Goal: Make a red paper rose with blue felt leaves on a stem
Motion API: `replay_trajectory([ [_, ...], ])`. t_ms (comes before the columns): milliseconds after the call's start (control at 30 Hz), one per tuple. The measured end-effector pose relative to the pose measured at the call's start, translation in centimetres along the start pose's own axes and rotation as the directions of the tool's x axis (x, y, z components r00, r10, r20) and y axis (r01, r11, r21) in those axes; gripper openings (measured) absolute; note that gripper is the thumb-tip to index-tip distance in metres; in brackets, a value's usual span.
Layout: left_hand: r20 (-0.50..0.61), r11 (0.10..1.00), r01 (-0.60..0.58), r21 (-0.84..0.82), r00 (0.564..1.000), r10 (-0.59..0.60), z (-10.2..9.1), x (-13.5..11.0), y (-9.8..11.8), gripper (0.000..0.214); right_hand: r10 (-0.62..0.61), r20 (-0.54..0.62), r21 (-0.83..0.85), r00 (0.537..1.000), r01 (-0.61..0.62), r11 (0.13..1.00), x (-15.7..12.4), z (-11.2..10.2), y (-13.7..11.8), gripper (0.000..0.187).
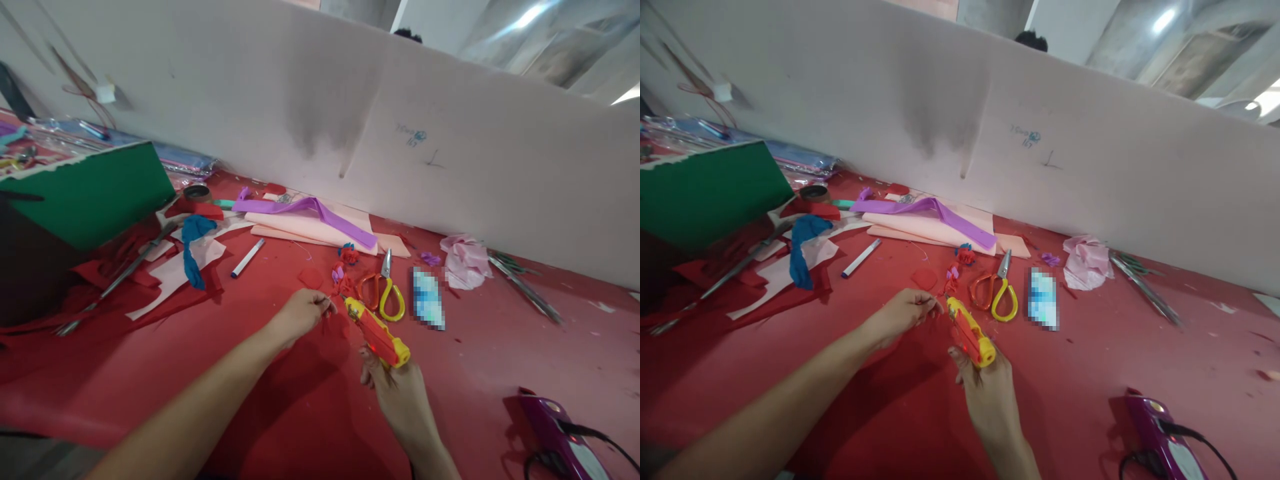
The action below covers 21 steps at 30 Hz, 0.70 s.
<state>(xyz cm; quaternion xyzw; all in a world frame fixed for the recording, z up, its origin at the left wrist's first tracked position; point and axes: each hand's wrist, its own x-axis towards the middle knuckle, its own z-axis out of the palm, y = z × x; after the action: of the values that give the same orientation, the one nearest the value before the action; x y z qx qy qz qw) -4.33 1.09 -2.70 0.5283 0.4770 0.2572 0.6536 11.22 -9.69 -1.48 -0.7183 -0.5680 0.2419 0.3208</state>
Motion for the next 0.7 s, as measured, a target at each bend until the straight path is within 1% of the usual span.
replay_trajectory([
  [133,0.017,0.998,0.013,-0.06,1.0,-0.012,0.0,-0.2,0.4,0.023,-0.015,-0.017,0.008,1.0,0.015,1.0,-0.1,-0.1,0.1,0.045],
  [300,0.073,0.986,0.038,-0.164,0.997,-0.026,-0.1,-0.4,0.8,0.02,-0.039,-0.032,0.013,0.999,0.04,0.999,-0.2,0.2,0.0,0.045],
  [533,0.151,0.952,0.122,-0.282,0.985,-0.082,-0.4,-0.4,1.1,0.019,0.012,-0.016,0.064,1.0,-0.011,0.998,-0.3,0.1,-0.2,0.043],
  [700,0.189,0.93,0.145,-0.338,0.978,-0.084,-0.5,-0.3,1.0,0.019,0.012,-0.013,0.07,1.0,-0.011,0.997,-0.2,0.3,-0.7,0.04],
])
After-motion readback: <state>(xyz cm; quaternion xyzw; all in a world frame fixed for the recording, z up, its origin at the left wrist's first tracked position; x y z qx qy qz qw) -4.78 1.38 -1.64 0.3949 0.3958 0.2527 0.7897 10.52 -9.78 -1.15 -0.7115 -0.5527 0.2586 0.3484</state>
